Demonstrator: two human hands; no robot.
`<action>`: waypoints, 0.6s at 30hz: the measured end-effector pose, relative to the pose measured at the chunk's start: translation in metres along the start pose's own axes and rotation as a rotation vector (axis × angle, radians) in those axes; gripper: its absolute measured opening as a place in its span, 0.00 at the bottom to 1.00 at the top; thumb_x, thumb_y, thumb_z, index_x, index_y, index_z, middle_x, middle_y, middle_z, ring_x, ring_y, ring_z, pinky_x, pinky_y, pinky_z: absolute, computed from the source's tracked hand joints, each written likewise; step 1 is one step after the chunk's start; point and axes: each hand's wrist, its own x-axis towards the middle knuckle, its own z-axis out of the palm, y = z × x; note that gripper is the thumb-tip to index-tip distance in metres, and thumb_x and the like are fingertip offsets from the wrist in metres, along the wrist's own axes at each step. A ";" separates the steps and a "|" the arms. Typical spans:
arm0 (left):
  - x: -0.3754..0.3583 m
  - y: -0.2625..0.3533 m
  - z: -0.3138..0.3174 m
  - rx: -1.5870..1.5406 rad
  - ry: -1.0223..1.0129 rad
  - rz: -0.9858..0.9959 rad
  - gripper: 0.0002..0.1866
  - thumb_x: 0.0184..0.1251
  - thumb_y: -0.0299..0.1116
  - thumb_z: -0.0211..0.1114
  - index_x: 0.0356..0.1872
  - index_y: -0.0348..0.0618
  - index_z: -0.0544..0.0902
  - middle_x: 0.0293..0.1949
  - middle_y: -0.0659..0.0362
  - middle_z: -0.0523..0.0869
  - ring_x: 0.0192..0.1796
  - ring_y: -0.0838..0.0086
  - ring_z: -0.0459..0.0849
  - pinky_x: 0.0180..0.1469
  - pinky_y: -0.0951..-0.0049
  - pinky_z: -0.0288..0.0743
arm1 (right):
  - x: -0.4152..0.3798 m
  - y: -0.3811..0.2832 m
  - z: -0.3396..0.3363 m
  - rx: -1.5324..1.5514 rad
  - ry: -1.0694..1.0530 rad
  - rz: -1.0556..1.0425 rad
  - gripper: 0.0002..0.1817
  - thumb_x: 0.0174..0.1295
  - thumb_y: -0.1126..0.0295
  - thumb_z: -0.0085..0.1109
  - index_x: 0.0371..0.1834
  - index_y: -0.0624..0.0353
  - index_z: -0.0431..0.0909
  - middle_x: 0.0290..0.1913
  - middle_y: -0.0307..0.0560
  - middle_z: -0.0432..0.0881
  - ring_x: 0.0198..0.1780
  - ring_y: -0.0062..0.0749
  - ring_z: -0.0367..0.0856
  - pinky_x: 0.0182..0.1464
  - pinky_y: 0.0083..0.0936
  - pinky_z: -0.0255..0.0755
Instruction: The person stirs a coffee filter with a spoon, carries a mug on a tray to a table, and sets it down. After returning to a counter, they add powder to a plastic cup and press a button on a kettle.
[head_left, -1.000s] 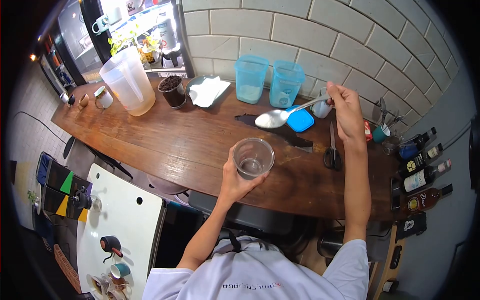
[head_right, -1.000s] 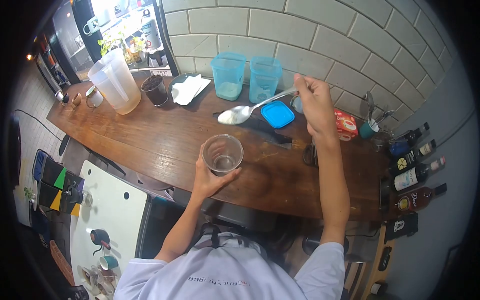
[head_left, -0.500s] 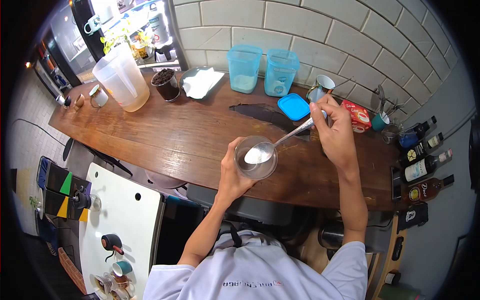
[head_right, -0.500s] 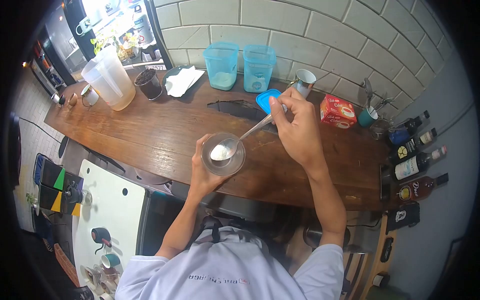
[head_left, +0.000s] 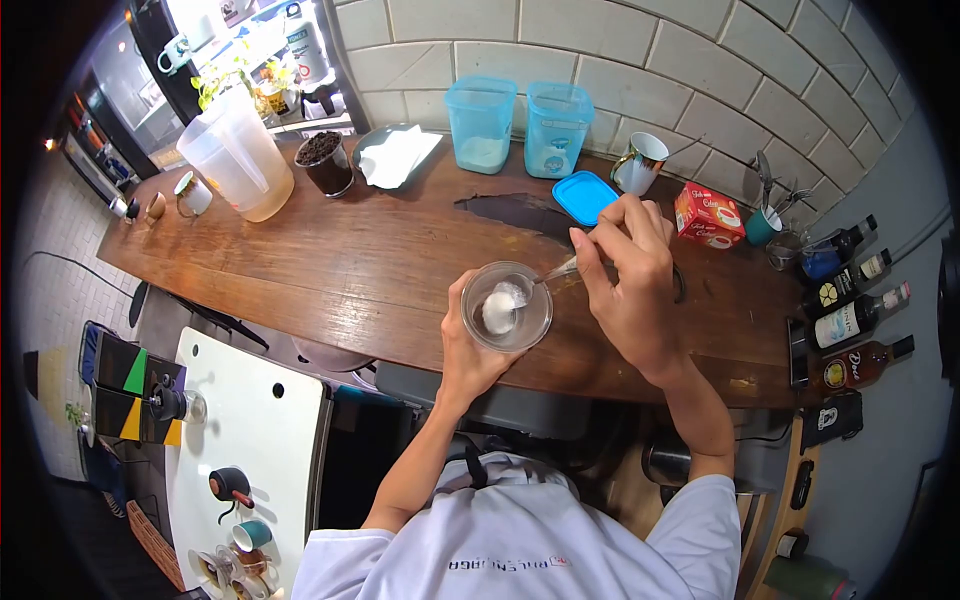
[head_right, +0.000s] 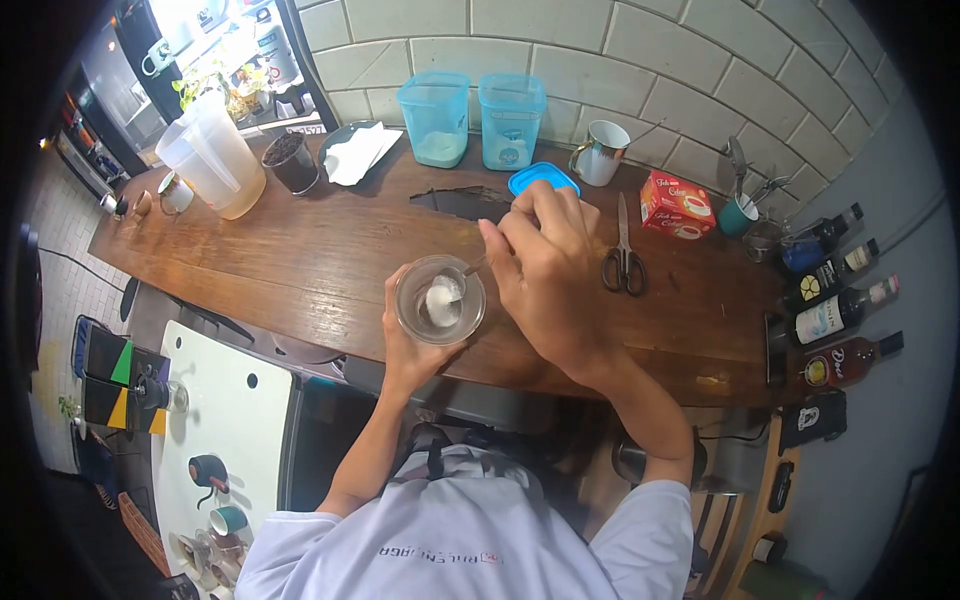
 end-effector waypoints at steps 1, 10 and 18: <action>-0.001 0.000 0.000 0.000 0.000 -0.001 0.44 0.39 0.31 0.82 0.59 0.37 0.66 0.49 0.49 0.83 0.52 0.62 0.83 0.55 0.66 0.76 | -0.001 -0.002 -0.001 -0.020 -0.014 -0.032 0.09 0.56 0.75 0.64 0.23 0.63 0.74 0.33 0.45 0.71 0.38 0.40 0.69 0.44 0.36 0.60; -0.010 -0.006 0.001 0.007 0.007 -0.026 0.48 0.37 0.33 0.83 0.61 0.35 0.62 0.53 0.50 0.77 0.54 0.66 0.80 0.56 0.67 0.75 | -0.005 -0.018 -0.017 -0.006 -0.031 -0.375 0.12 0.47 0.75 0.71 0.25 0.63 0.74 0.33 0.46 0.68 0.37 0.42 0.69 0.38 0.38 0.61; -0.015 -0.012 0.002 -0.044 0.053 0.065 0.44 0.40 0.28 0.80 0.60 0.38 0.64 0.52 0.48 0.82 0.53 0.61 0.83 0.56 0.65 0.76 | -0.010 -0.017 -0.035 0.064 0.028 -0.428 0.16 0.41 0.69 0.74 0.26 0.63 0.76 0.32 0.43 0.71 0.37 0.38 0.71 0.41 0.39 0.64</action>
